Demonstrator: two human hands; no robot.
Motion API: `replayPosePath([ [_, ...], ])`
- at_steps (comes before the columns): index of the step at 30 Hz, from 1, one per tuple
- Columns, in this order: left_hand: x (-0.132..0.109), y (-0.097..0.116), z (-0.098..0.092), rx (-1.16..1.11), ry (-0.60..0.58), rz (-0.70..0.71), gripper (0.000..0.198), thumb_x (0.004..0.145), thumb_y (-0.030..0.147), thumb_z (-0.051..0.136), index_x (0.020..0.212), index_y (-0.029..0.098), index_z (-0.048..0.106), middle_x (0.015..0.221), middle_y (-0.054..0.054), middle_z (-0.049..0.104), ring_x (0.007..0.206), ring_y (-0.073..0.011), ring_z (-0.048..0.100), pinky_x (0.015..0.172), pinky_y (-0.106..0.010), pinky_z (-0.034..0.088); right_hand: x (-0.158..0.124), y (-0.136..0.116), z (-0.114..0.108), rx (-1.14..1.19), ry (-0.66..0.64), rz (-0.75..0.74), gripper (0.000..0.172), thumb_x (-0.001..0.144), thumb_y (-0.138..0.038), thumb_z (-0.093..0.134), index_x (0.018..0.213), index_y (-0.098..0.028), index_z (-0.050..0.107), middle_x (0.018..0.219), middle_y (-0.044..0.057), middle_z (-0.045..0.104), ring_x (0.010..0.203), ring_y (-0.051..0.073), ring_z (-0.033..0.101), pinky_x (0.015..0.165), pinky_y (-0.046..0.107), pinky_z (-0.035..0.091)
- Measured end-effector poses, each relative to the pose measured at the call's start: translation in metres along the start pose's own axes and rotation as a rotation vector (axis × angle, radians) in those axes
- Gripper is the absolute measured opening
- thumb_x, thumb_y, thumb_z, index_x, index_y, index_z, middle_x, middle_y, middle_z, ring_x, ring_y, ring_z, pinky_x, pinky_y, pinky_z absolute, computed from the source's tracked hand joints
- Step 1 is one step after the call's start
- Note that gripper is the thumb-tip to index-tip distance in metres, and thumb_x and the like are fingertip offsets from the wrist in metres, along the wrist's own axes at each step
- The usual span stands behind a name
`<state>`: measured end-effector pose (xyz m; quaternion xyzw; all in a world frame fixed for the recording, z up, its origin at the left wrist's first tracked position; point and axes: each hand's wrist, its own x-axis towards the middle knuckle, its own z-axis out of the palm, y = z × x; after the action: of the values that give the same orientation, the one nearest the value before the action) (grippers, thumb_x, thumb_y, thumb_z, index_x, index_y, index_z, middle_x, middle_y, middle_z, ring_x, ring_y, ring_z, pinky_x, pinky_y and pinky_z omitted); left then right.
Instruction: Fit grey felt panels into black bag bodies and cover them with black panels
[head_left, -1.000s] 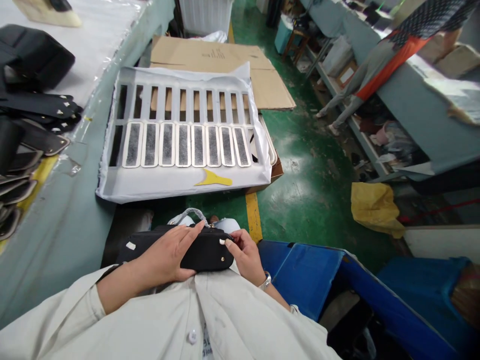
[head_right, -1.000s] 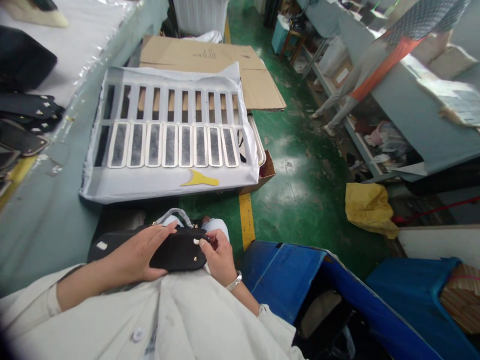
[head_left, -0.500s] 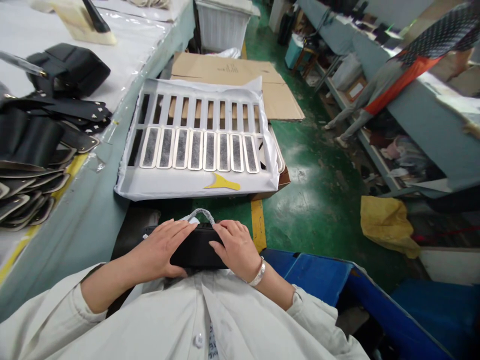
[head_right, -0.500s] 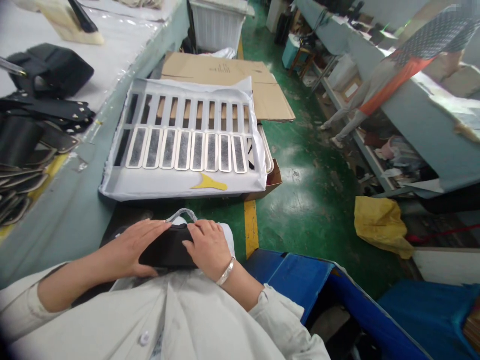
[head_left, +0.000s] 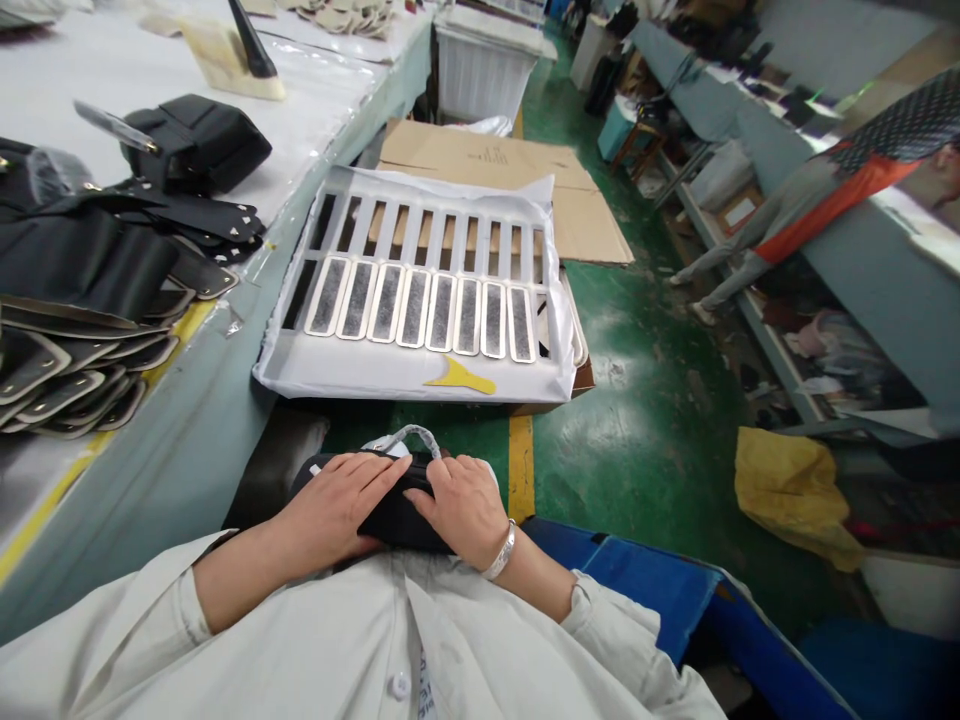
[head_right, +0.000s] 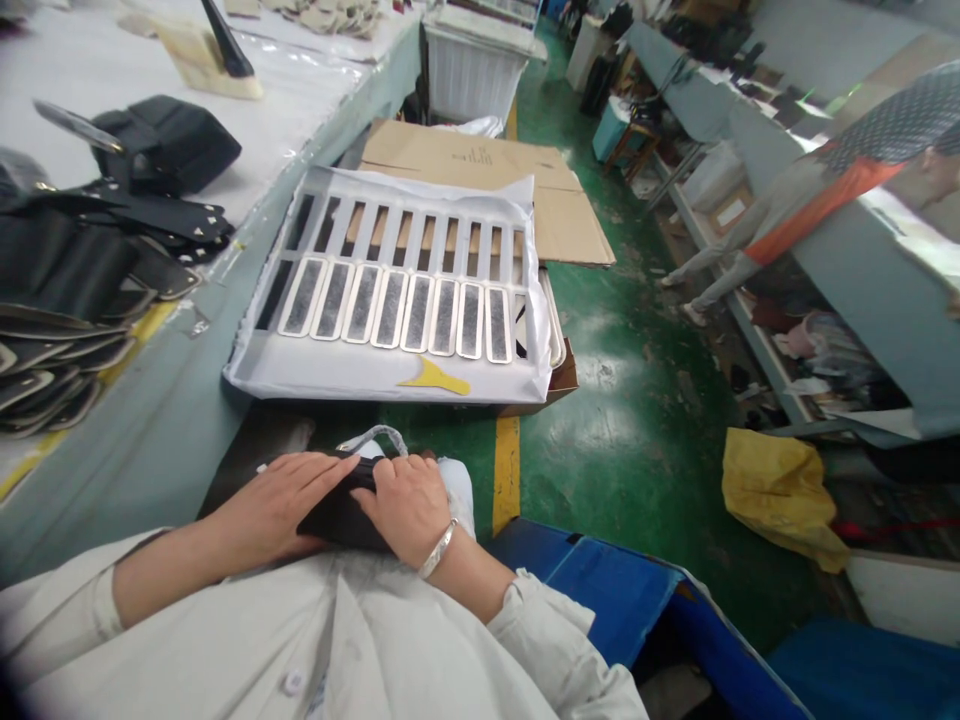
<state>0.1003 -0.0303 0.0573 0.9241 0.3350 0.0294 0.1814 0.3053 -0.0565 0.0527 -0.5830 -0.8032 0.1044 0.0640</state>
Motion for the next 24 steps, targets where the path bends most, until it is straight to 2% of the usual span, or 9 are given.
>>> replayPosePath([
  [4, 0.002, 0.000, -0.004, -0.017, -0.027, -0.043, 0.078, 0.071, 0.034, 0.066, 0.140, 0.019, 0.034, 0.131, -0.014, 0.052, 0.120, -0.0287, 0.047, 0.101, -0.043, 0.034, 0.008, 0.005, 0.003, 0.041, -0.049, -0.082, 0.040, 0.090, -0.052, 0.047, 0.070, -0.019, 0.061, 0.070, 0.007, 0.067, 0.069, 0.020, 0.059, 0.065, 0.034, 0.037],
  [8, -0.008, -0.013, -0.012, -0.028, -0.054, -0.100, 0.080, 0.068, 0.041, 0.068, 0.138, 0.021, 0.037, 0.130, -0.012, 0.053, 0.118, -0.0285, 0.048, 0.101, -0.043, 0.034, 0.009, 0.009, 0.006, 0.039, -0.030, -0.099, 0.038, 0.088, -0.051, 0.050, 0.072, -0.019, 0.061, 0.070, 0.006, 0.067, 0.069, 0.020, 0.058, 0.064, 0.033, 0.036],
  [10, -0.017, -0.026, -0.018, -0.046, -0.024, -0.175, 0.078, 0.067, 0.047, 0.069, 0.135, 0.019, 0.042, 0.124, -0.013, 0.057, 0.113, -0.0288, 0.050, 0.098, -0.043, 0.037, 0.009, 0.010, 0.008, 0.033, -0.009, -0.097, 0.035, 0.088, -0.050, 0.052, 0.073, -0.019, 0.060, 0.070, 0.005, 0.065, 0.070, 0.020, 0.058, 0.064, 0.033, 0.035],
  [12, -0.028, -0.039, -0.023, -0.095, 0.020, -0.311, 0.068, 0.069, 0.051, 0.067, 0.126, 0.018, 0.052, 0.114, -0.012, 0.062, 0.104, -0.0285, 0.056, 0.092, -0.041, 0.041, 0.008, 0.010, 0.010, 0.024, 0.004, -0.090, 0.033, 0.088, -0.049, 0.052, 0.074, -0.019, 0.059, 0.071, 0.005, 0.064, 0.071, 0.021, 0.057, 0.064, 0.033, 0.035],
  [14, -0.037, -0.049, -0.028, -0.222, 0.032, -0.498, 0.054, 0.071, 0.054, 0.064, 0.111, 0.017, 0.060, 0.098, -0.009, 0.067, 0.088, -0.0259, 0.061, 0.081, -0.037, 0.046, 0.008, 0.009, 0.010, 0.014, 0.008, -0.083, 0.032, 0.088, -0.047, 0.053, 0.074, -0.019, 0.059, 0.071, 0.006, 0.064, 0.072, 0.021, 0.056, 0.065, 0.033, 0.036],
  [16, -0.043, -0.053, -0.030, -0.441, 0.007, -0.645, 0.043, 0.074, 0.054, 0.061, 0.095, 0.017, 0.064, 0.081, -0.005, 0.068, 0.074, -0.0222, 0.062, 0.069, -0.030, 0.048, 0.009, 0.008, 0.010, 0.010, 0.008, -0.078, 0.031, 0.088, -0.045, 0.053, 0.074, -0.019, 0.058, 0.071, 0.006, 0.063, 0.072, 0.021, 0.056, 0.066, 0.034, 0.036],
  [20, -0.046, -0.049, -0.026, -0.808, -0.023, -0.749, 0.035, 0.073, 0.052, 0.063, 0.076, 0.017, 0.066, 0.064, -0.001, 0.065, 0.056, -0.0153, 0.057, 0.051, -0.021, 0.044, 0.010, 0.007, 0.011, 0.029, -0.006, -0.073, 0.031, 0.089, -0.045, 0.052, 0.074, -0.019, 0.058, 0.071, 0.007, 0.063, 0.073, 0.022, 0.056, 0.067, 0.034, 0.037],
  [24, -0.045, -0.048, -0.013, -0.930, -0.003, -0.901, 0.037, 0.069, 0.052, 0.066, 0.075, 0.015, 0.066, 0.057, 0.000, 0.062, 0.042, -0.0095, 0.047, 0.035, -0.016, 0.031, 0.010, 0.010, 0.007, 0.107, -0.022, -0.020, 0.029, 0.088, -0.045, 0.053, 0.076, -0.019, 0.059, 0.074, 0.007, 0.063, 0.074, 0.021, 0.055, 0.070, 0.034, 0.039],
])
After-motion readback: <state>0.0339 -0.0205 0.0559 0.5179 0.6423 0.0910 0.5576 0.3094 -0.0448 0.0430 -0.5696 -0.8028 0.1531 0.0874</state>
